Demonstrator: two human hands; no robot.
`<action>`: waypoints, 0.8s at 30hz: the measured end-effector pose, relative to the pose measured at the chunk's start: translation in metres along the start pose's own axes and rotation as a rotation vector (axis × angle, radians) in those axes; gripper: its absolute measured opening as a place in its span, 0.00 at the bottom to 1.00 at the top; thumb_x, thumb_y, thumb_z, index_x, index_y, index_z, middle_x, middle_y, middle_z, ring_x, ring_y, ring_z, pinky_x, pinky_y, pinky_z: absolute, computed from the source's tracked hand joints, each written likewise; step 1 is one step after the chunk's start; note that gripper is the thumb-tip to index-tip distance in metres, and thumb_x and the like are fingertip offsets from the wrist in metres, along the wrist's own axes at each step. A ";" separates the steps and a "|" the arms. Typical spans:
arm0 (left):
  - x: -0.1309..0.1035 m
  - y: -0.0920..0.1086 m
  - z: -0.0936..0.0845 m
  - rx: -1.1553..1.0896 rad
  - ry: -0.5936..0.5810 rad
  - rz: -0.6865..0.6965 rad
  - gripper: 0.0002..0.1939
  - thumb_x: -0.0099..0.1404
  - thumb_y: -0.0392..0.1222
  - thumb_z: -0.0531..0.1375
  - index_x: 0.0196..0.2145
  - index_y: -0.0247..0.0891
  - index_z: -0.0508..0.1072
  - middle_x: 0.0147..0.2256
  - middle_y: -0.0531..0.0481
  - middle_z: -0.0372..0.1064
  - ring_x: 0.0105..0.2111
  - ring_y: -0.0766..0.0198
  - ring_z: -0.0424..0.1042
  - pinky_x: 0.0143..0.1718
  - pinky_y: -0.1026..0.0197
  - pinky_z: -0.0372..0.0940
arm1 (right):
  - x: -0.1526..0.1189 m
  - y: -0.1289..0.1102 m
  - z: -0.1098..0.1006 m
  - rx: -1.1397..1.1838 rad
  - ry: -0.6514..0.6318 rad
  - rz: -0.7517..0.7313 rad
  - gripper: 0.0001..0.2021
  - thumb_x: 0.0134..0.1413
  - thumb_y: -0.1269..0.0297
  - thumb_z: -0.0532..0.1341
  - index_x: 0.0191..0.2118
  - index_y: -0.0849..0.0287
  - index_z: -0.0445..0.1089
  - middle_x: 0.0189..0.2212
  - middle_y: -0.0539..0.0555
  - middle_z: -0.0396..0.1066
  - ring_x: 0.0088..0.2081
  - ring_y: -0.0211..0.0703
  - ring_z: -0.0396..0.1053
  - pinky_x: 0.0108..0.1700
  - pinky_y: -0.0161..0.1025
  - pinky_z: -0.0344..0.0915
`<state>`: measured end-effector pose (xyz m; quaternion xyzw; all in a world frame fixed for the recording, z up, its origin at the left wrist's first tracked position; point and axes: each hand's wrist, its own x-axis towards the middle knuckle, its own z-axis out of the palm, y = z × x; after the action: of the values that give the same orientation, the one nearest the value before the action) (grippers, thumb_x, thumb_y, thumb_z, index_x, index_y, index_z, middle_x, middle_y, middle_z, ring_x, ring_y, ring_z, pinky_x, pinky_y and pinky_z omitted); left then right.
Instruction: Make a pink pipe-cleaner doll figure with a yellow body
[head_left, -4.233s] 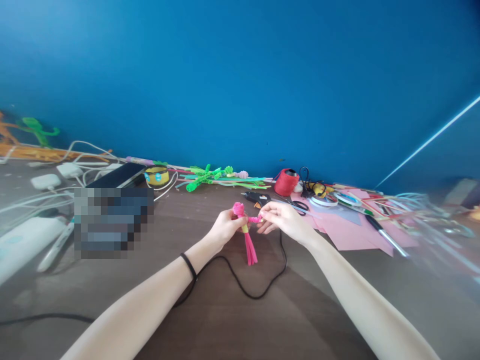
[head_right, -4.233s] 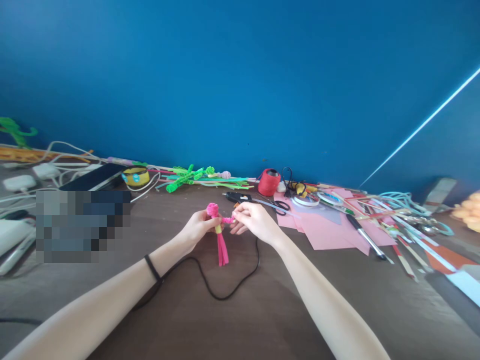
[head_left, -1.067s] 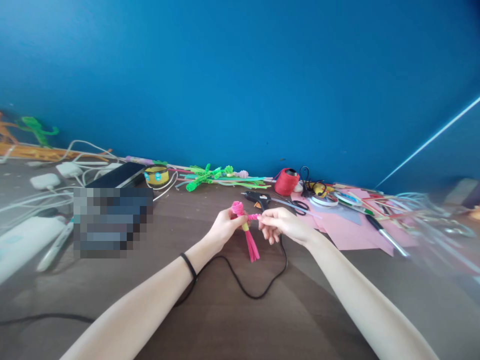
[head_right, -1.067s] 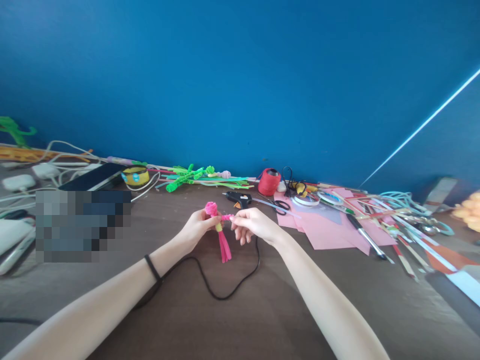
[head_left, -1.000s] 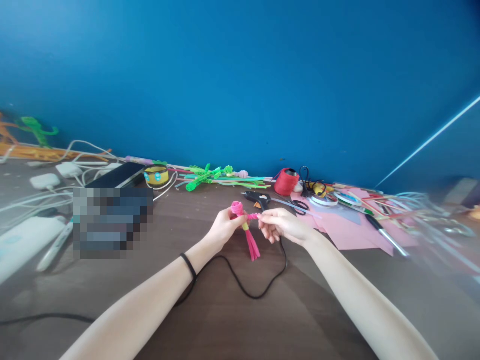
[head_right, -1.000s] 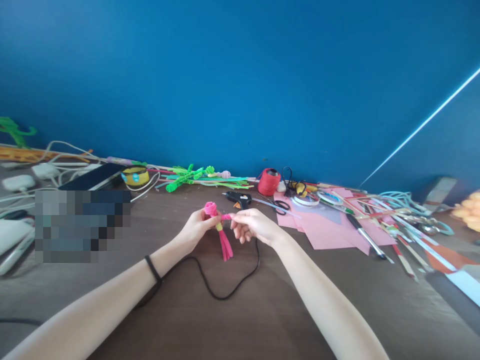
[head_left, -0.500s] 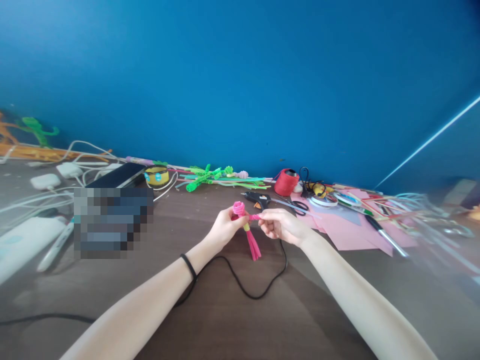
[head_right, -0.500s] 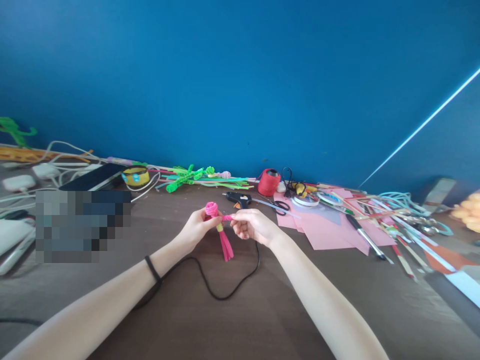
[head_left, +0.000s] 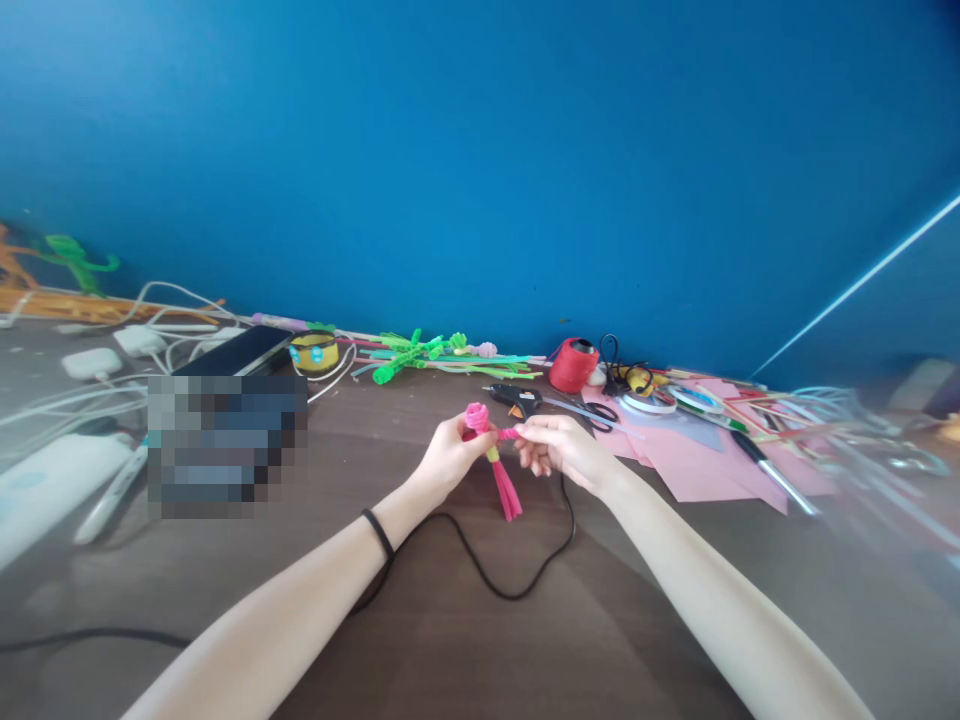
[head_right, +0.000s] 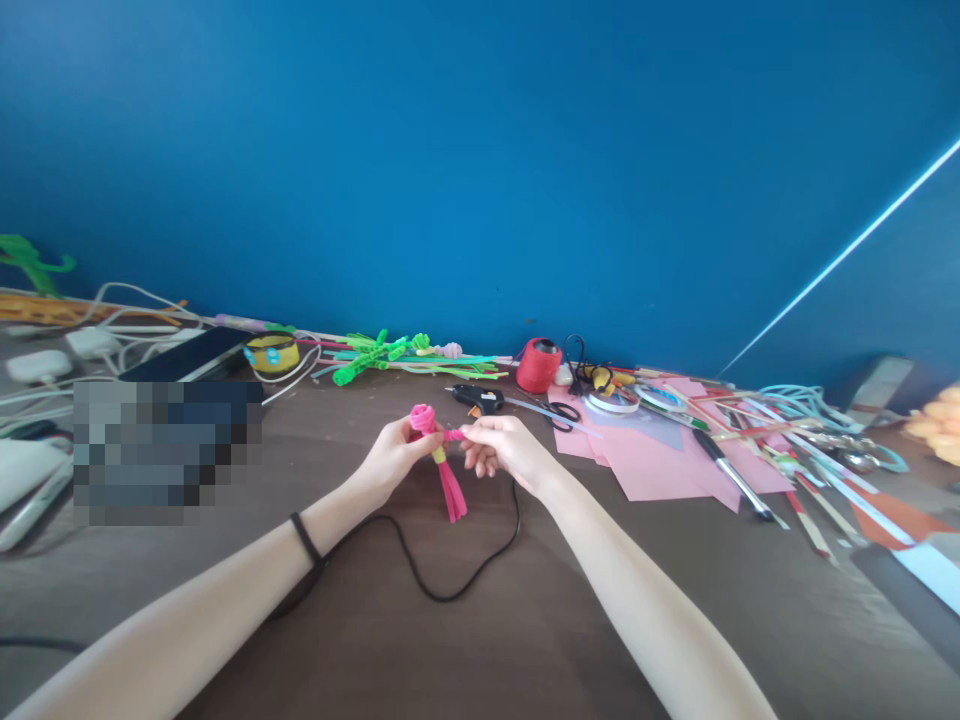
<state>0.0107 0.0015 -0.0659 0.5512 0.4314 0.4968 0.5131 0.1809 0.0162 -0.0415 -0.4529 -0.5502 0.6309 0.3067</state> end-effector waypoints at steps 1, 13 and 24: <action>0.000 0.000 0.000 0.006 -0.001 0.004 0.06 0.50 0.39 0.59 0.24 0.33 0.67 0.22 0.52 0.67 0.26 0.65 0.66 0.34 0.62 0.60 | 0.000 0.000 -0.001 0.022 -0.002 0.020 0.13 0.42 0.58 0.62 0.23 0.65 0.66 0.15 0.51 0.68 0.14 0.31 0.62 0.16 0.28 0.50; 0.000 -0.001 0.000 0.017 0.031 0.003 0.06 0.50 0.39 0.59 0.25 0.33 0.68 0.23 0.53 0.66 0.26 0.66 0.65 0.33 0.63 0.60 | -0.004 -0.006 0.001 0.150 0.012 0.100 0.08 0.41 0.65 0.63 0.23 0.65 0.66 0.17 0.53 0.69 0.16 0.30 0.63 0.16 0.28 0.52; -0.001 0.002 0.001 -0.026 0.022 -0.002 0.06 0.49 0.40 0.59 0.24 0.33 0.68 0.22 0.52 0.67 0.25 0.65 0.66 0.33 0.62 0.61 | -0.003 -0.004 0.004 0.086 0.046 -0.055 0.10 0.40 0.63 0.63 0.23 0.62 0.62 0.16 0.48 0.67 0.16 0.29 0.61 0.18 0.28 0.52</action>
<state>0.0114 0.0007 -0.0641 0.5383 0.4312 0.5079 0.5161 0.1780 0.0122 -0.0373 -0.4382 -0.5279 0.6346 0.3558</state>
